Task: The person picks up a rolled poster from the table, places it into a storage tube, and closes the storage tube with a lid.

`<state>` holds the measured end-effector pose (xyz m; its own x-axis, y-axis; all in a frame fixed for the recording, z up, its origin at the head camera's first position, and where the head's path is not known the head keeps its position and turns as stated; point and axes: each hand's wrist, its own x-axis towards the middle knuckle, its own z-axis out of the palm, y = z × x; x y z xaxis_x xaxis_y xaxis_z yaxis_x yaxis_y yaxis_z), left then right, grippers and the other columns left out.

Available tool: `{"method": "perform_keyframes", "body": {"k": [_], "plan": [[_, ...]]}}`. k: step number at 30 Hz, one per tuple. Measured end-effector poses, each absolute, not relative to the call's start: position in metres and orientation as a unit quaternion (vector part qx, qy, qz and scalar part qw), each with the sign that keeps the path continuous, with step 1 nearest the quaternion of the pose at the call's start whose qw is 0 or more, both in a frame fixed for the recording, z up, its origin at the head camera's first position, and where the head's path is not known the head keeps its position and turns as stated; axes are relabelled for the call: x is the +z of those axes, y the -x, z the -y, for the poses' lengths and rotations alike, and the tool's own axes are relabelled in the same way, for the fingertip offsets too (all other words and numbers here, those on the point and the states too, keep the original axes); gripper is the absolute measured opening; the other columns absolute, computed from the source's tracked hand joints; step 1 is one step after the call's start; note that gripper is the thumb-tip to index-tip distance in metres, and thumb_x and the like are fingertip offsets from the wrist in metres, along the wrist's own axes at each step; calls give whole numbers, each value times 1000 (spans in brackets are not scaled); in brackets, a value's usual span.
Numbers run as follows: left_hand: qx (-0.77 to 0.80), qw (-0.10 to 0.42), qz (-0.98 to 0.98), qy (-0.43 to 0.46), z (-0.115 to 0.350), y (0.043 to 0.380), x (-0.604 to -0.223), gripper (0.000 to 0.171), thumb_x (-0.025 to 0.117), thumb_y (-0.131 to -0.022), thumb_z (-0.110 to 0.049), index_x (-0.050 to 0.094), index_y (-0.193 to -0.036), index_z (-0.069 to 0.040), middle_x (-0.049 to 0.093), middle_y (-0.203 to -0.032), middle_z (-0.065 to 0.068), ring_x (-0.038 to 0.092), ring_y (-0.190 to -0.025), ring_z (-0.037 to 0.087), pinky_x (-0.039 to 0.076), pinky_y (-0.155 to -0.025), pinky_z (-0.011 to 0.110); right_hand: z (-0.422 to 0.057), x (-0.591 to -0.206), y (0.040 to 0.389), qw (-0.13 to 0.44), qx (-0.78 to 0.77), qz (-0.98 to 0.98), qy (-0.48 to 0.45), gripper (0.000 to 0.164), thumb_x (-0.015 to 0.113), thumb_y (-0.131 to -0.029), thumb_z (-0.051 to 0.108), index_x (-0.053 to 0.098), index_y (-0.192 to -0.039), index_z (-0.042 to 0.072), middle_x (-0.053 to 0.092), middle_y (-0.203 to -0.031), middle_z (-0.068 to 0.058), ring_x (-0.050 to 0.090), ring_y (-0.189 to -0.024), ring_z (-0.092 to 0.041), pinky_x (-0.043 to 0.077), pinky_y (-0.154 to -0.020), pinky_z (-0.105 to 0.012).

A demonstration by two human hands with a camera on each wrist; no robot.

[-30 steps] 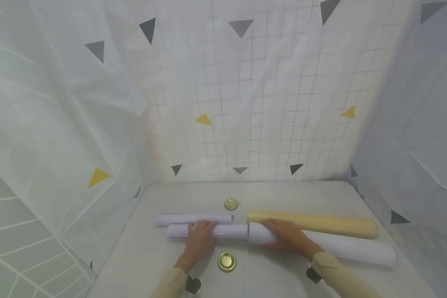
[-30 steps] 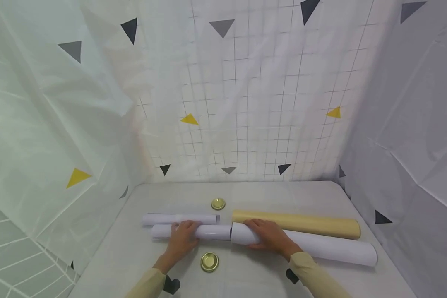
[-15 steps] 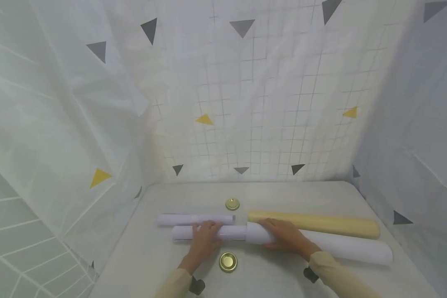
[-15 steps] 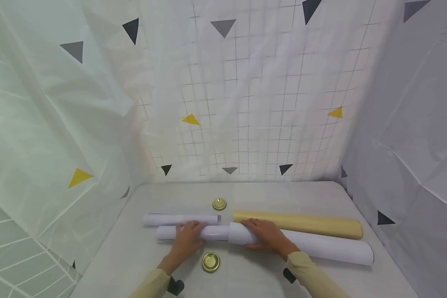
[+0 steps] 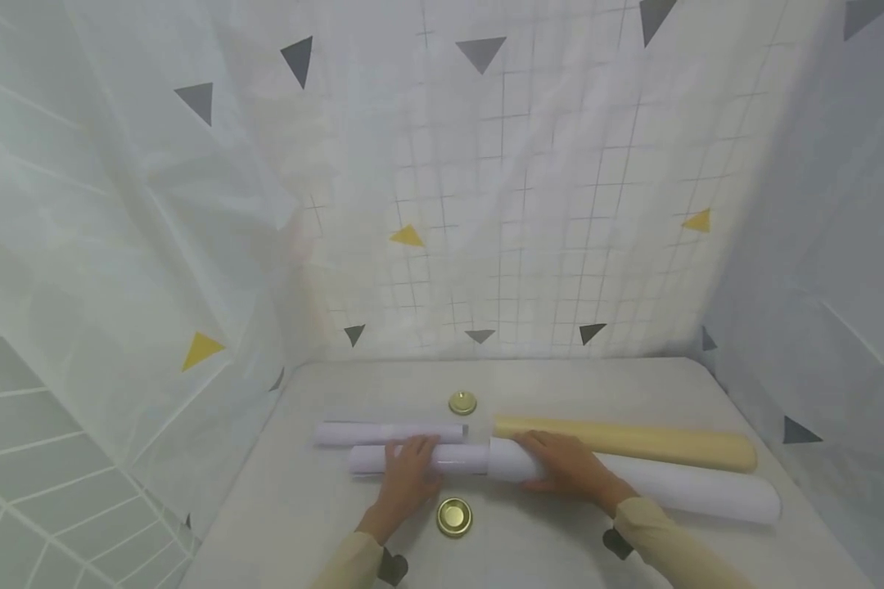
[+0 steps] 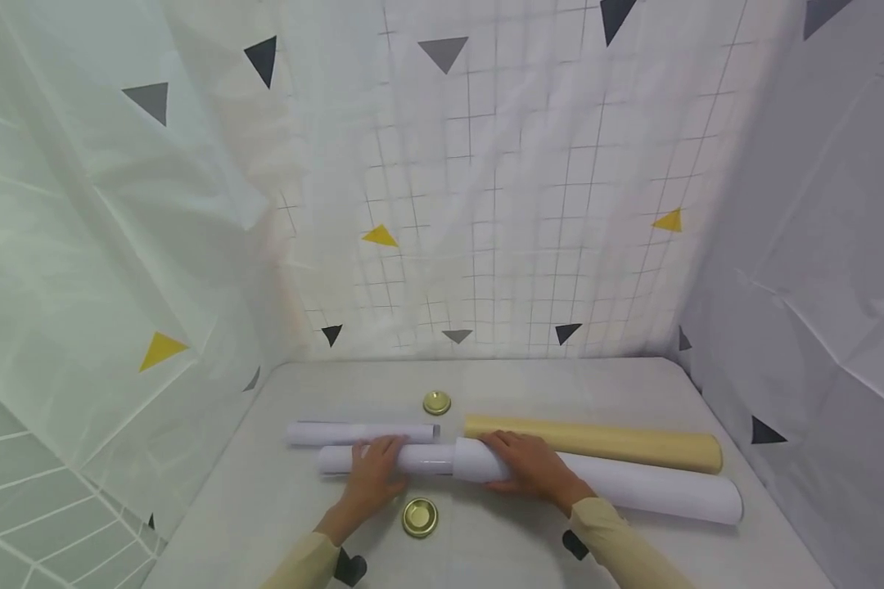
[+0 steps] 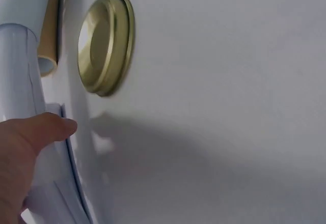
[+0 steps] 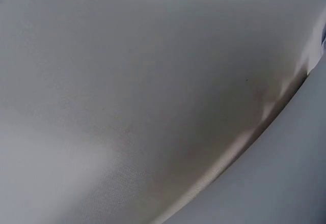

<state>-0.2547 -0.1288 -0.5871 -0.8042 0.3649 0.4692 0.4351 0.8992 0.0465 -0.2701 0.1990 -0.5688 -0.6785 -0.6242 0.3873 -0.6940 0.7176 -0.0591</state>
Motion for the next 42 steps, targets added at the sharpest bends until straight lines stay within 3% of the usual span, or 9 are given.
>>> {"method": "perform_keyframes", "body": {"k": [8,13,17,24,29,31,42], "plan": [[-101,263,943,179,142,254,-595,69,89,-61,-15,62,-124,-4,66,-125,13,60,-120,31,41,-99,59,-204,-574,271,188,94,909,-361,79,85,-73,54,59,-137,15,73,-113,3,71,-93,-14,60,-78,-34],[-118,274,947,115,151,254,-604,70,88,-59,-16,59,-122,-3,58,-133,21,51,-129,39,36,-103,72,-206,-576,268,192,91,908,-362,81,86,-72,54,59,-138,14,73,-112,3,71,-92,-13,60,-78,-33],[-121,277,950,79,157,257,-616,73,88,-58,-14,58,-122,0,55,-135,24,48,-130,42,32,-102,76,-206,-576,265,192,96,907,-363,81,85,-73,54,59,-138,14,73,-111,3,70,-92,-13,60,-78,-33],[-102,270,957,37,159,250,-613,70,84,-59,4,59,-124,-2,55,-138,25,50,-131,44,35,-102,80,-203,-574,264,196,104,902,-371,80,86,-73,51,59,-138,14,72,-114,4,70,-94,-12,60,-80,-33],[-130,263,956,25,156,251,-603,49,69,-72,10,64,-118,-6,59,-132,20,53,-128,40,34,-102,79,-202,-570,264,205,104,901,-367,81,87,-72,51,59,-138,13,72,-115,3,70,-94,-12,61,-80,-34],[-152,254,955,29,154,252,-599,47,67,-73,10,65,-117,-8,59,-131,18,52,-128,39,32,-101,79,-203,-569,264,211,103,901,-364,81,88,-71,51,59,-137,14,73,-114,3,70,-93,-12,61,-79,-33],[-167,257,952,19,148,248,-598,45,80,-75,-3,67,-117,-13,60,-134,18,50,-133,39,45,-98,68,-201,-568,268,203,110,901,-368,80,88,-72,51,60,-137,14,73,-116,3,71,-95,-13,60,-79,-33]]}}
